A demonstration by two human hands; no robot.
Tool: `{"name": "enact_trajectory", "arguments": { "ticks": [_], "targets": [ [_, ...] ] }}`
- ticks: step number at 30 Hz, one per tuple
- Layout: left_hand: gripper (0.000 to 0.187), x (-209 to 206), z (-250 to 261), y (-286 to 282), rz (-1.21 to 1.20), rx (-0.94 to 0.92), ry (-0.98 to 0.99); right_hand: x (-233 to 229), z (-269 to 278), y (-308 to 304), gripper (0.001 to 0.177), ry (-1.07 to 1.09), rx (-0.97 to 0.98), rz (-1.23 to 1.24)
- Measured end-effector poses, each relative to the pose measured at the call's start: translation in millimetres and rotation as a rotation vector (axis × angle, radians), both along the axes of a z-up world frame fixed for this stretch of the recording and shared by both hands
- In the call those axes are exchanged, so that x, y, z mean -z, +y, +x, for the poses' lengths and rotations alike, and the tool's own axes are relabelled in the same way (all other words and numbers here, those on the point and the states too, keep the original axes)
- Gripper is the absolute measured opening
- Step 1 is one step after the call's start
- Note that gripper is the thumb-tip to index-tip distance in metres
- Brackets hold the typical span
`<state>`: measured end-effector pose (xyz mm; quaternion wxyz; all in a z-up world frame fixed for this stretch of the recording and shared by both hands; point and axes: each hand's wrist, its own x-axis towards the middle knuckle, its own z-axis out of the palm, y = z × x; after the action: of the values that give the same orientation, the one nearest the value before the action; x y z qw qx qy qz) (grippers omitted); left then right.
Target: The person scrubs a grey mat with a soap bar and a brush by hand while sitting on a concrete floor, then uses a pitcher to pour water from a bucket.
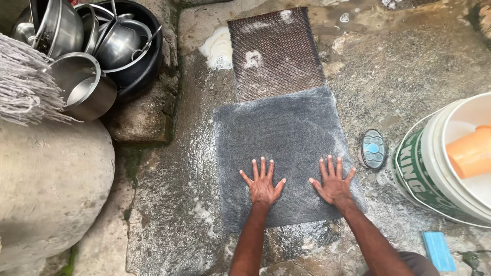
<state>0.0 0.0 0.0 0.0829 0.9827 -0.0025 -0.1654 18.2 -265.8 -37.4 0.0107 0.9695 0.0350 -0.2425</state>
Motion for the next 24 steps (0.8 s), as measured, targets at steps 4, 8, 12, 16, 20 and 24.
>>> {"name": "enact_trajectory", "arguments": {
  "ticks": [4, 8, 12, 16, 20, 24],
  "targets": [
    [0.088, -8.1, -12.1, 2.6, -0.026, 0.032, -0.045, -10.8, -13.6, 3.5, 0.093, 0.057, 0.027, -0.011],
    [0.092, -19.4, -22.7, 6.2, -0.044, 0.063, 0.044, -24.3, -25.1, 6.6, 0.096, 0.106, 0.017, -0.013],
    [0.103, -27.4, -10.7, 5.6, 0.008, 0.092, 0.226, -43.1, -15.8, -1.7, 0.102, 0.19, -0.036, -0.027],
    [0.105, -30.6, -5.5, 2.6, 0.052, 0.106, 0.273, -46.6, -14.1, -56.7, 0.078, 0.075, -0.032, 0.125],
    [0.104, -30.3, -3.3, 3.3, 0.039, 0.103, 0.311, -66.9, -52.6, -149.8, 0.072, 0.143, 0.032, 0.135],
    [0.106, -27.1, -2.2, 4.2, -0.001, 0.084, 0.348, -86.0, -112.9, -241.4, 0.084, 0.092, 0.126, 0.261]
  ]
}}
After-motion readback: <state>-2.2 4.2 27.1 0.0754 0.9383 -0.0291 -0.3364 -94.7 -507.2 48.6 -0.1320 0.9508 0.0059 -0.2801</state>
